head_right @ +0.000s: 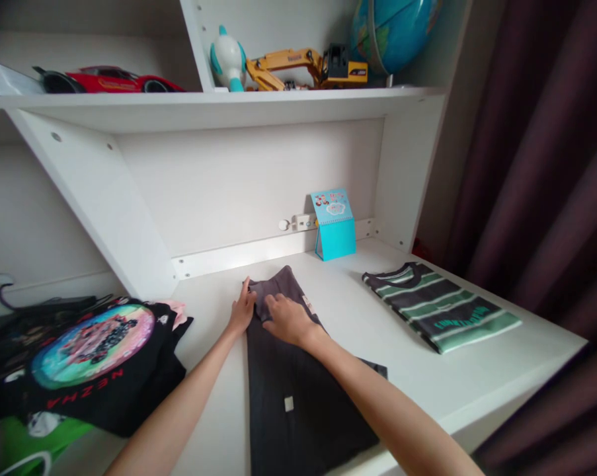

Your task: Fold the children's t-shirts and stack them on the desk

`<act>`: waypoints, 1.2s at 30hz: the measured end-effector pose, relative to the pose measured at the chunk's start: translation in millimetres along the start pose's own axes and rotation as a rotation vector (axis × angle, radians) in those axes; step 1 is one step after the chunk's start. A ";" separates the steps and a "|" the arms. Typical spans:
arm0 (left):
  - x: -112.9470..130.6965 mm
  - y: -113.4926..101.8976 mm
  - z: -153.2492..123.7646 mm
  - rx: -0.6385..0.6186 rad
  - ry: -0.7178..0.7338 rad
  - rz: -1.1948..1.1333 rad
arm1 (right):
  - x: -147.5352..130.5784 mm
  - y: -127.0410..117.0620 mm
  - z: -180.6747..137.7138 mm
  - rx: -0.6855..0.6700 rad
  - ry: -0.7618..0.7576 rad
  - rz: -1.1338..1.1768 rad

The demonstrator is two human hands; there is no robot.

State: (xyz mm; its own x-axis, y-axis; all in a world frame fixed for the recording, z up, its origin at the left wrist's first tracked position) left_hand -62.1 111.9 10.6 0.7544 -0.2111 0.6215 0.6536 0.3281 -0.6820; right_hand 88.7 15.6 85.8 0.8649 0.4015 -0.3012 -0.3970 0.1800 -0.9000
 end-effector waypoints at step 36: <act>-0.4 12.3 -5.2 -0.016 0.078 0.264 | 127.1 63.4 104.0 0.057 0.613 -0.125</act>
State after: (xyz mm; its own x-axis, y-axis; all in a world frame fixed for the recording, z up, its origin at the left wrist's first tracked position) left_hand -54.1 111.2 -0.1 0.9007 -0.1906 0.3905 0.4343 0.3666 -0.8228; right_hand 141.5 171.5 23.3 0.9180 -0.2109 -0.3358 -0.2823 0.2472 -0.9269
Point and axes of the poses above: each hand's wrist, its own z-axis towards the middle knuckle, its own y-axis out of the palm, x = y × z, the point moved 3 cm from there along z, towards the middle knuckle, and after that the axes turned 10 degrees about x, right-handed, at the moved point
